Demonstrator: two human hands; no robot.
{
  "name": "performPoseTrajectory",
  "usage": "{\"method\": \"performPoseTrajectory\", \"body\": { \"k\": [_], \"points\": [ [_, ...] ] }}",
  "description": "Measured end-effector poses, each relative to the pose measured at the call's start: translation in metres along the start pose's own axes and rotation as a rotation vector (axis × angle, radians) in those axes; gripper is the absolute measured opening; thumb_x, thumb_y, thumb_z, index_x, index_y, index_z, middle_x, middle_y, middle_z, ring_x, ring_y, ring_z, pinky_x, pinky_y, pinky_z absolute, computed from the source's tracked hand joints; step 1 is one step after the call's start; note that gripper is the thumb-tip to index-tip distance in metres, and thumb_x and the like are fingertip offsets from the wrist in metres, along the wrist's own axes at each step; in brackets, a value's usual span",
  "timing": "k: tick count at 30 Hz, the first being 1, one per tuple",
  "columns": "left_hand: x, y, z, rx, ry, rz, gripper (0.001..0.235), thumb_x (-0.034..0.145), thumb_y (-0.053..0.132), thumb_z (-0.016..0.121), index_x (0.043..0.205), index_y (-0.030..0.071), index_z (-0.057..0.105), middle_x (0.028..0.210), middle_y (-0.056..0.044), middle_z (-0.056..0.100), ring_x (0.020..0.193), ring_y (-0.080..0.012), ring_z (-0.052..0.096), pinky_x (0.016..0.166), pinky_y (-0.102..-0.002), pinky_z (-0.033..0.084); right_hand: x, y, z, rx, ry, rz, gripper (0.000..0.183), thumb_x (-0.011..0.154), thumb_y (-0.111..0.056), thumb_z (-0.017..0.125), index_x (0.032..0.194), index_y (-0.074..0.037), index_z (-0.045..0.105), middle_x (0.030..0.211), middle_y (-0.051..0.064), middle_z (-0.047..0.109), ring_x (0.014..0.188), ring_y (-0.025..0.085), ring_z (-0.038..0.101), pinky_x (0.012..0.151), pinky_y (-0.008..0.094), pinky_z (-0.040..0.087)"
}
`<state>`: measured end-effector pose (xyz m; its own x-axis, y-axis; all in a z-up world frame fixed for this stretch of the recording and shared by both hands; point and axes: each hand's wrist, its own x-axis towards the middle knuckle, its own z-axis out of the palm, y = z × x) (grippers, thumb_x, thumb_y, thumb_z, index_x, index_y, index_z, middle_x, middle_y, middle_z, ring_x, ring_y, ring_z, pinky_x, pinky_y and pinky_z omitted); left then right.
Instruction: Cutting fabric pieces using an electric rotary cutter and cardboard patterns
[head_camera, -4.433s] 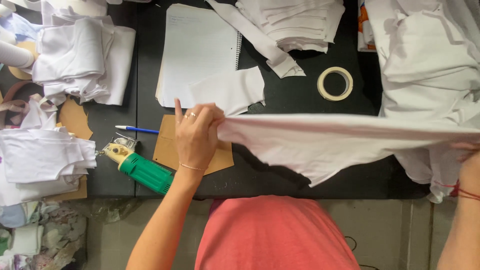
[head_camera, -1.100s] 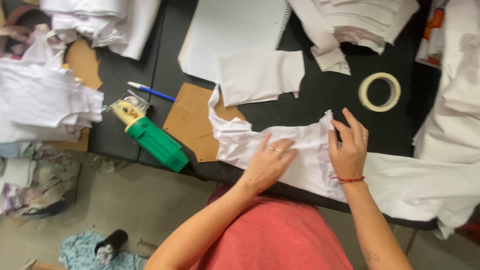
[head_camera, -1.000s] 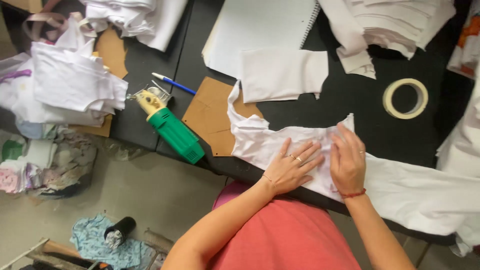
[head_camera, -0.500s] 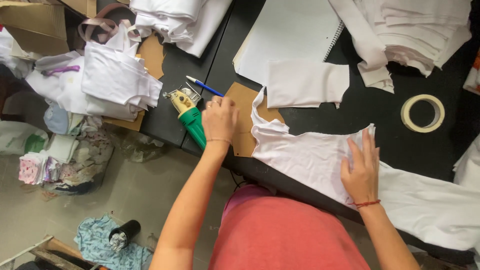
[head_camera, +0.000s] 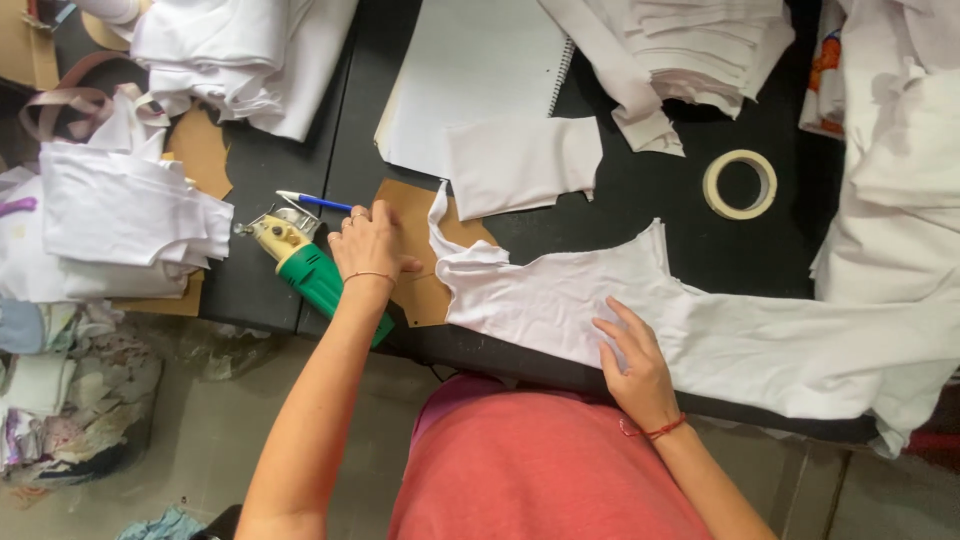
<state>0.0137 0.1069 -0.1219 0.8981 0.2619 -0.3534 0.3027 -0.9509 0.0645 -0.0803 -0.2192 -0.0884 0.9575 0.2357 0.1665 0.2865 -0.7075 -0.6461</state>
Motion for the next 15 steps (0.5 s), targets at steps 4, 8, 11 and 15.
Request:
{"method": "performPoseTrajectory", "body": {
  "k": [4,8,11,15],
  "points": [
    [0.0,-0.003,0.003,-0.019,-0.059,-0.004,0.065,0.042,0.04,0.082,0.089,0.022,0.041,0.098,-0.003,0.055,0.095,-0.0277,0.052,0.085,-0.044,0.034,-0.013,0.009,0.007,-0.124,-0.17,0.053,0.04,0.076,-0.016,0.057,0.116,-0.014,0.05,0.133,0.007,0.037,0.122,0.023,0.034,0.1,0.041,0.025],
    [0.005,-0.005,0.008,-0.009,-0.005,0.017,0.069,0.038,0.041,0.083,0.09,0.022,0.042,0.104,-0.005,0.044,0.098,-0.0293,0.046,0.081,-0.041,0.038,-0.016,0.013,0.005,-0.217,-0.288,0.167,0.051,0.077,-0.026,0.057,0.124,-0.012,0.042,0.141,0.009,0.025,0.128,0.026,0.024,0.1,0.053,0.016],
    [0.007,-0.011,0.017,-0.122,-0.099,-0.003,0.063,0.043,0.037,0.083,0.091,0.023,0.044,0.103,-0.004,0.048,0.093,-0.0264,0.055,0.081,-0.04,0.037,-0.019,0.025,0.006,-0.179,-0.249,0.184,0.046,0.077,-0.018,0.057,0.121,-0.013,0.045,0.139,0.008,0.029,0.126,0.026,0.029,0.1,0.052,0.019],
    [0.006,-0.014,0.007,-0.082,-0.177,-0.01,0.049,0.051,0.037,0.081,0.088,0.023,0.053,0.095,-0.002,0.054,0.093,-0.0225,0.056,0.08,-0.038,0.036,-0.019,0.025,0.003,-0.149,-0.221,0.176,0.046,0.076,-0.019,0.058,0.12,-0.016,0.046,0.137,0.005,0.032,0.125,0.024,0.031,0.1,0.048,0.02]
  ]
}}
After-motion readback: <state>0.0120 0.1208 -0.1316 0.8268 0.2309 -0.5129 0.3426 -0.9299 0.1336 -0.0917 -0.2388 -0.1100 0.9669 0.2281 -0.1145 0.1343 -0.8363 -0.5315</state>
